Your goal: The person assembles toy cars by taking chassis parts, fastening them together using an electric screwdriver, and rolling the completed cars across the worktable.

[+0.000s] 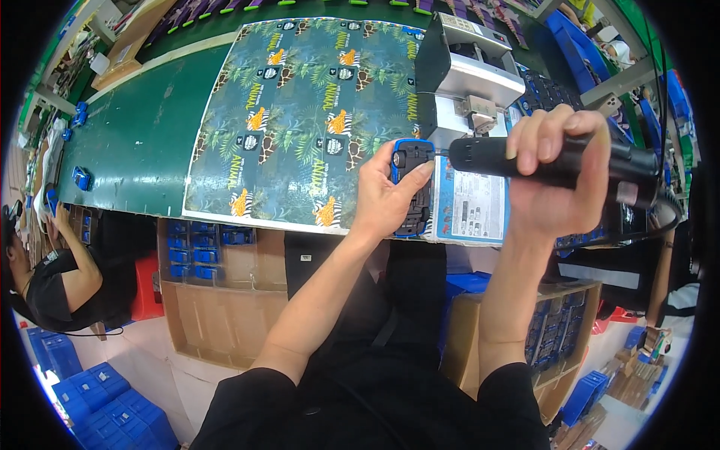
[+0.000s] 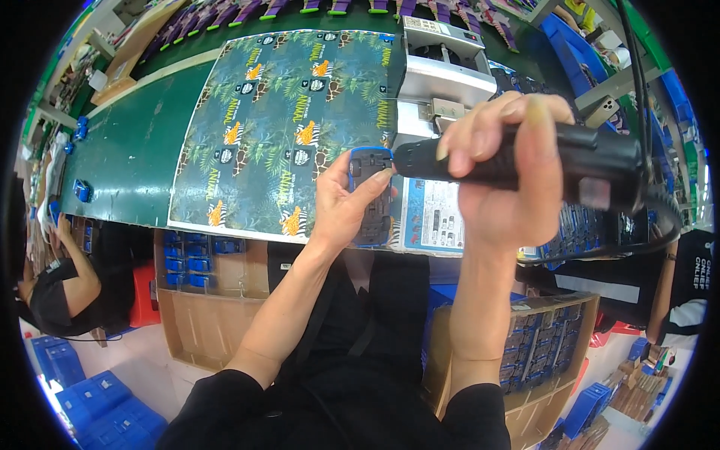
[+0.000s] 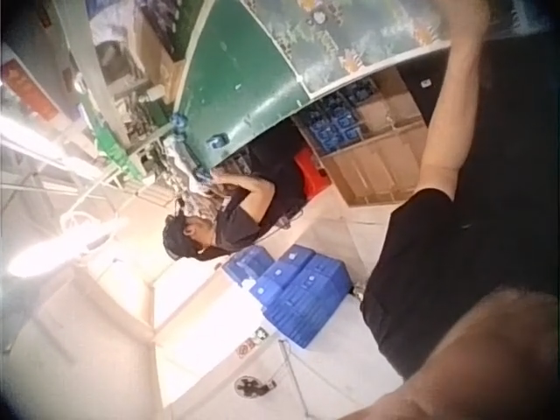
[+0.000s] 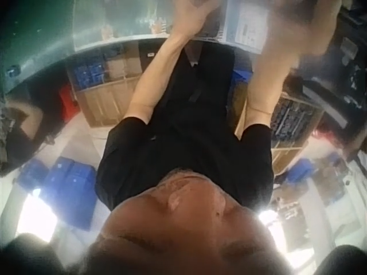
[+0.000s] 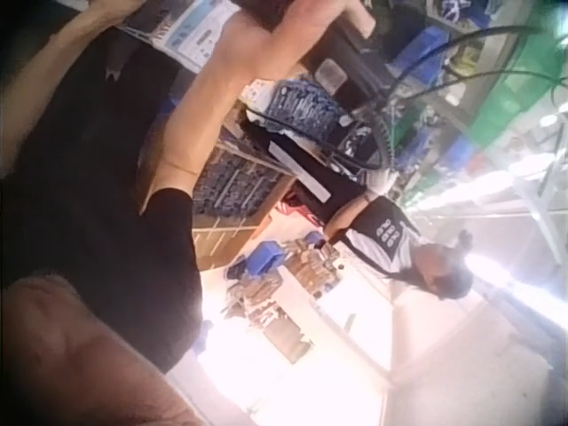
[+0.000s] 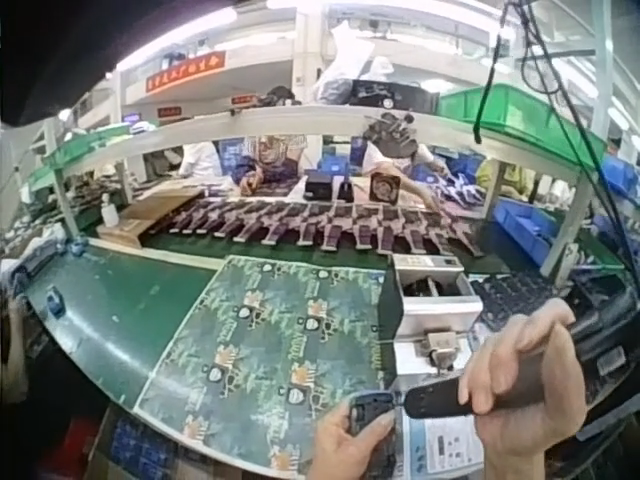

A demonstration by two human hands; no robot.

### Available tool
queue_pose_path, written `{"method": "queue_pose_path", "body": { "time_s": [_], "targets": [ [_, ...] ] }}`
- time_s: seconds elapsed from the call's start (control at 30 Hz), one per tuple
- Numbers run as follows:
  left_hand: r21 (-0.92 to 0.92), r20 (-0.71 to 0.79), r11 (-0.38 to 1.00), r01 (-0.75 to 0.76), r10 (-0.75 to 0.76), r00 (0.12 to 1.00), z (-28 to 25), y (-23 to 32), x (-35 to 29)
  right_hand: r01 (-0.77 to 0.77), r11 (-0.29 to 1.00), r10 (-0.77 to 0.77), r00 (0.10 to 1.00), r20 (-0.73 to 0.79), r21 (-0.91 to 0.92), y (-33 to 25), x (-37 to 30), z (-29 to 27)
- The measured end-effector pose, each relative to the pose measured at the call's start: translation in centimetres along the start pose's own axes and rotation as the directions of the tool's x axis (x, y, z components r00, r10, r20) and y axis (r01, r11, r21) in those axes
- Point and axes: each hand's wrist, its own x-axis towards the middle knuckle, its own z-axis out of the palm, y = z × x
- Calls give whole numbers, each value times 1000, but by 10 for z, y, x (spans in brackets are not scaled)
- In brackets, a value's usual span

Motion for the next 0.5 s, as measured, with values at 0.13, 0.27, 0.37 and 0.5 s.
{"method": "queue_pose_path", "body": {
  "time_s": [0.13, 0.27, 0.37, 0.5],
  "targets": [
    [-5, -9, 1000, -27, 27, 1000, 0, 1, 0, 49, 999, -48, 998, 33, -19, 12, -6, 6],
    [-3, 5, 1000, -7, 7, 1000, 2, 3, -1, 23, 998, -23, 1000, -10, -54, 17, -11, 13],
    [-19, -5, 1000, 9, -9, 1000, 4, 7, -2, 13, 995, -18, 999, -49, -100, 22, -16, 19],
    [15, -54, 997, -74, 75, 996, 5, 5, -1, 25, 972, -6, 997, 81, -235, 25, -21, 23]
  ]
}}
